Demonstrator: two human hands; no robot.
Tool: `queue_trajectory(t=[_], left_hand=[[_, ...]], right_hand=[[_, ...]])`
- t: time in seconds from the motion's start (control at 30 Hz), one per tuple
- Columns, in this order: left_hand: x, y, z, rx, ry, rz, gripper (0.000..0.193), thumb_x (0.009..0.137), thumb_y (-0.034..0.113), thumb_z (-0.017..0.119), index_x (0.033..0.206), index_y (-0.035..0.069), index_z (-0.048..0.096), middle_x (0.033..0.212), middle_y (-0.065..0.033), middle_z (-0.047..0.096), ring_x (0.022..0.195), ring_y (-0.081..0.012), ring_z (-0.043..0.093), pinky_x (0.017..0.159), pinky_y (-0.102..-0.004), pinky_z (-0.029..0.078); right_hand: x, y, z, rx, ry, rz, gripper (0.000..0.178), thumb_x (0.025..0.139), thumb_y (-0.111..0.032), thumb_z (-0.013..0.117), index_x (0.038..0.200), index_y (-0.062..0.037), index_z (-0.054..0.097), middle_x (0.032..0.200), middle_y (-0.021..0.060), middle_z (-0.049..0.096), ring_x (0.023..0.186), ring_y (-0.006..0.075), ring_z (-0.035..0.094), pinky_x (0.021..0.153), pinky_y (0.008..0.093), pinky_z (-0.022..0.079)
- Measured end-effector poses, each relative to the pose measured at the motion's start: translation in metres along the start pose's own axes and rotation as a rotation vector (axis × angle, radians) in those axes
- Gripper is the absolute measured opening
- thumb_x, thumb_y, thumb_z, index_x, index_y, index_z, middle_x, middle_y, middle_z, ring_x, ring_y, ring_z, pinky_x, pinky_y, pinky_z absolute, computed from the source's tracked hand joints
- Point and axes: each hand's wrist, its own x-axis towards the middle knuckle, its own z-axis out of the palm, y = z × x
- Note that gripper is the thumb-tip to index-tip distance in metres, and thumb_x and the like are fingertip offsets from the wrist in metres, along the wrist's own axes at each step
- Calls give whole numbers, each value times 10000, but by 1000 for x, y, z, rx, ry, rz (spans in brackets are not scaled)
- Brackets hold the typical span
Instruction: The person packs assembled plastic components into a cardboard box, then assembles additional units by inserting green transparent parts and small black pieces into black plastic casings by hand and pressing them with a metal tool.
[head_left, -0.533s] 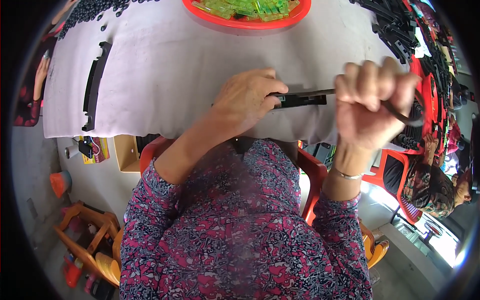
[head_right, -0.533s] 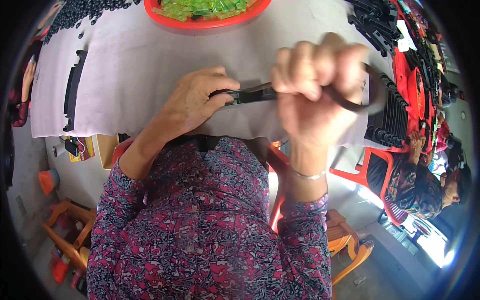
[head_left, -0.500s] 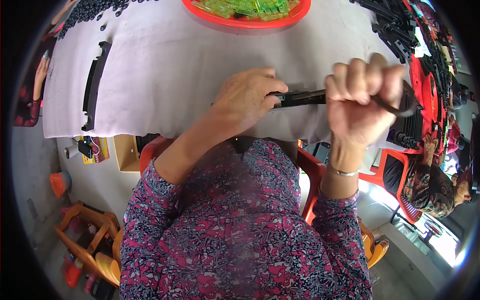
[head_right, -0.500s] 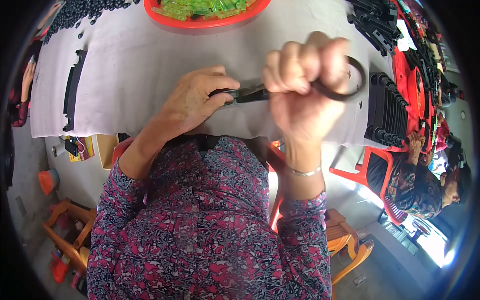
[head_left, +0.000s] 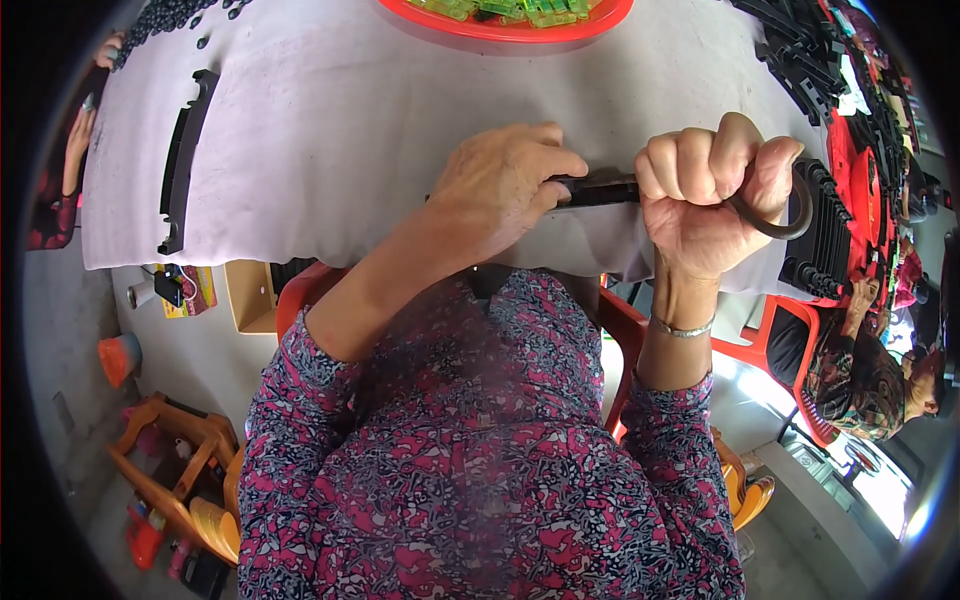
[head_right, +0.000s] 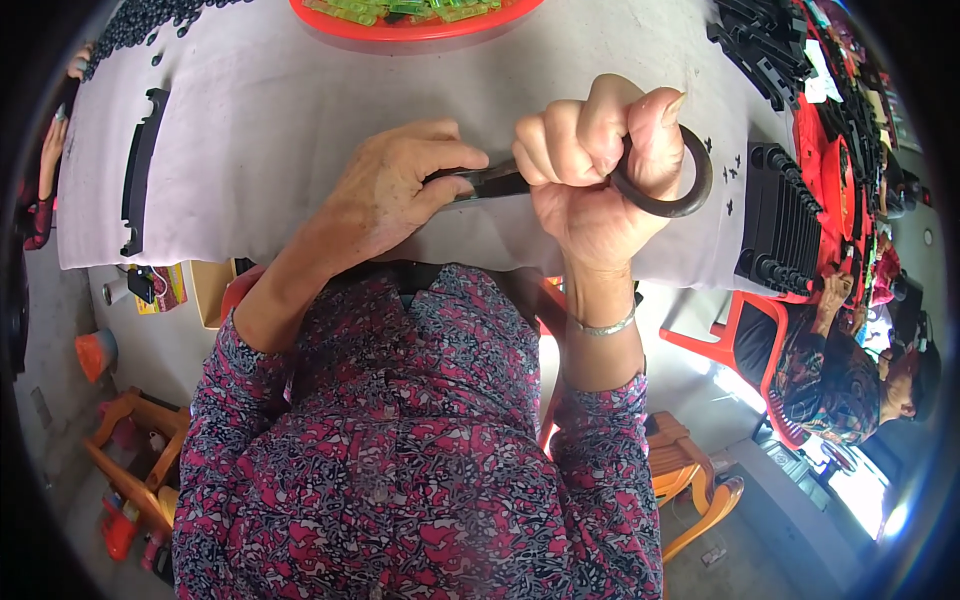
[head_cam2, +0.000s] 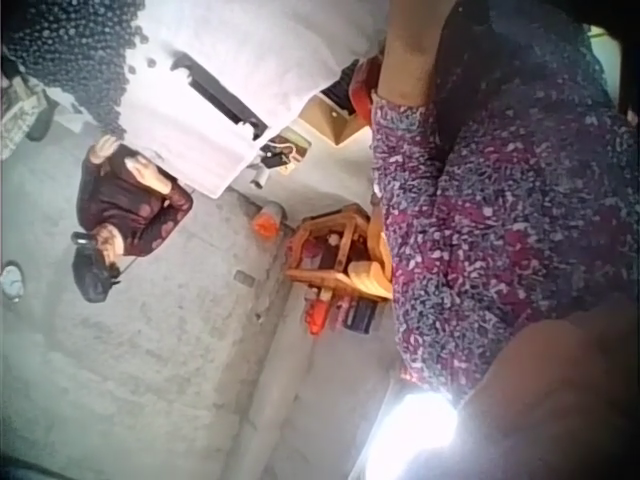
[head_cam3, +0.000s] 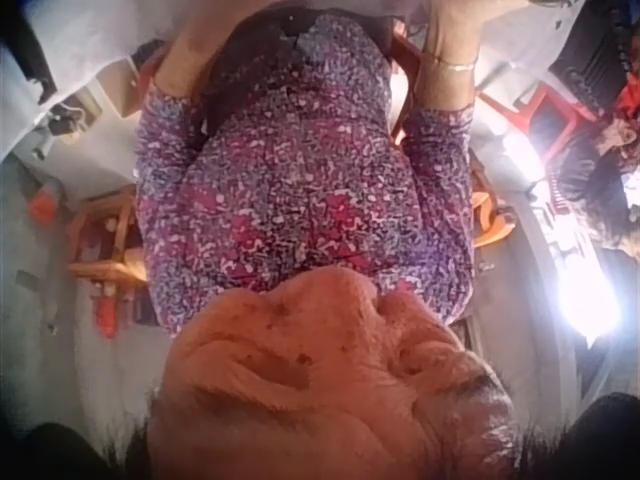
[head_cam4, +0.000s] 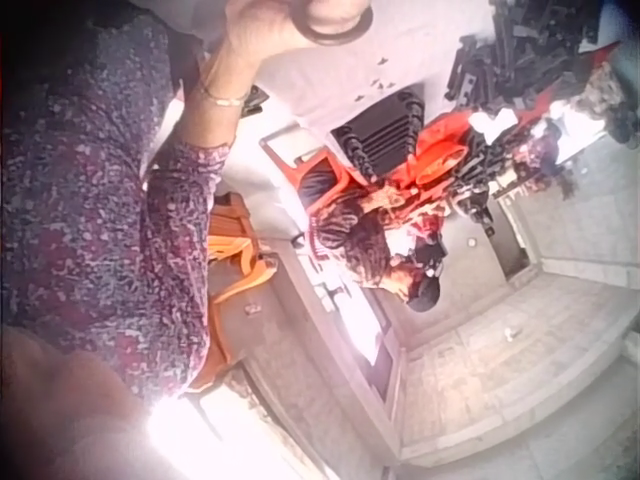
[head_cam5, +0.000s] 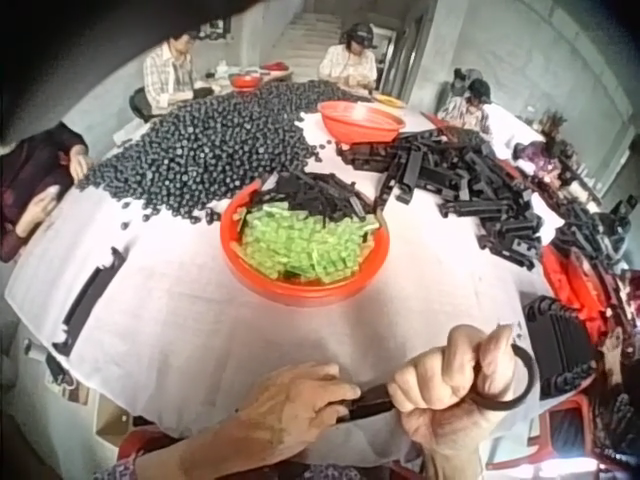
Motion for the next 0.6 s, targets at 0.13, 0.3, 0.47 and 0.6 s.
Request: queue_trajectory(t=[0.13,0.3,0.47,0.6], left_hand=[[1,0,0,17,20,23,205,840,58,667,1036,2,687,871,-127,600,795,-326,614,715,-418,481],[0,-2,0,-3,9,32,207,836,48,670,1037,1,686,864,-131,597,783,-330,609,712,-419,479],[0,-2,-2,-8,12,61,219,833,33,667,1050,1,680,875,-137,599,786,-328,607,710,-418,479],[3,0,-3,-135,12,89,212,834,24,672,1045,7,668,898,-116,603,847,-309,614,772,-383,494]], right_hand=[[1,2,7,-33,-5,27,584,1043,-579,371,655,-143,369,528,-42,302,494,94,188,484,288,170],[2,0,12,-169,9,10,584,1040,-563,407,648,-132,377,533,-45,295,489,89,200,488,283,182],[4,1,7,-104,-33,45,552,1037,-549,429,677,-132,389,534,-40,293,492,93,205,488,284,189],[7,0,11,-109,15,61,536,1051,-505,427,670,-130,387,551,-31,316,495,94,212,486,285,192]])
